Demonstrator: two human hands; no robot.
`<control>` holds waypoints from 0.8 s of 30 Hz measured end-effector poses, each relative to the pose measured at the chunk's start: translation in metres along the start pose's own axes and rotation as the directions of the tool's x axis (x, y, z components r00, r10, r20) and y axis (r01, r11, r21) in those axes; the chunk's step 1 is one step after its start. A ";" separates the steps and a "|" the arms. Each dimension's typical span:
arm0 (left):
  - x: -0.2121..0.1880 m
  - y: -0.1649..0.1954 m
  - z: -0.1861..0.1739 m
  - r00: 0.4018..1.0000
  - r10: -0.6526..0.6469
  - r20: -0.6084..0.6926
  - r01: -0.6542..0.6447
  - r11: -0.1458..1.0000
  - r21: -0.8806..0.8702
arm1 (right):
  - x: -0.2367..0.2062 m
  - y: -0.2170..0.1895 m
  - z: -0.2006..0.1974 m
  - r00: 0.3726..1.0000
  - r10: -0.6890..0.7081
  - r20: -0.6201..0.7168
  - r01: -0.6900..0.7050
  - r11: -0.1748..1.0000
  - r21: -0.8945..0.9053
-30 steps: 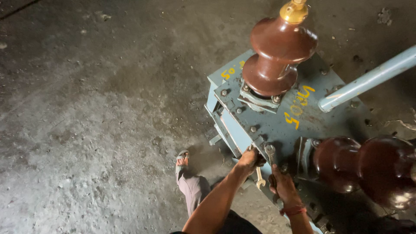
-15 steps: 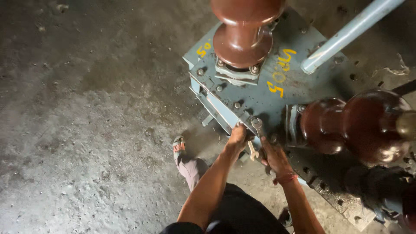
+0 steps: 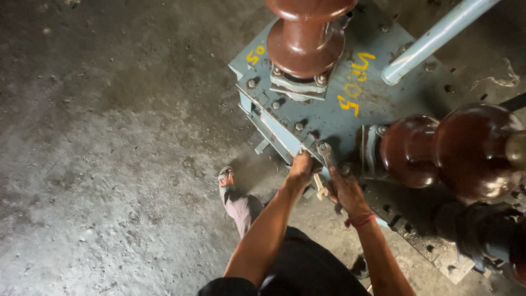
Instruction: The person uses two wrenches to tighten bolts on the base of a large electrical insulator assembly. They repeatedly reposition the wrenches and apply force to secure the components.
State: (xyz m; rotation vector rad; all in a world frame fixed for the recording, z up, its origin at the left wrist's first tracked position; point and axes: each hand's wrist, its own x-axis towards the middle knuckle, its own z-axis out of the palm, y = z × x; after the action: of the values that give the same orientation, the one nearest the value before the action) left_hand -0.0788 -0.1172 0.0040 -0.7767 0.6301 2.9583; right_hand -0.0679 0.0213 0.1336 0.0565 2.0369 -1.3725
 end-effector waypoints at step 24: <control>-0.022 -0.001 0.003 0.991 -0.100 -0.089 0.081 0.977 -0.200 | 0.002 0.004 0.000 0.994 -0.016 -0.107 0.016 1.000 0.001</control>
State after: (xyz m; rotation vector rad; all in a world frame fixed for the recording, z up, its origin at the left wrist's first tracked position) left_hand -0.0610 -0.1139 0.0160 -0.9433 0.2991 2.9434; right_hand -0.0677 0.0220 0.1298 0.1166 2.1285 -1.4079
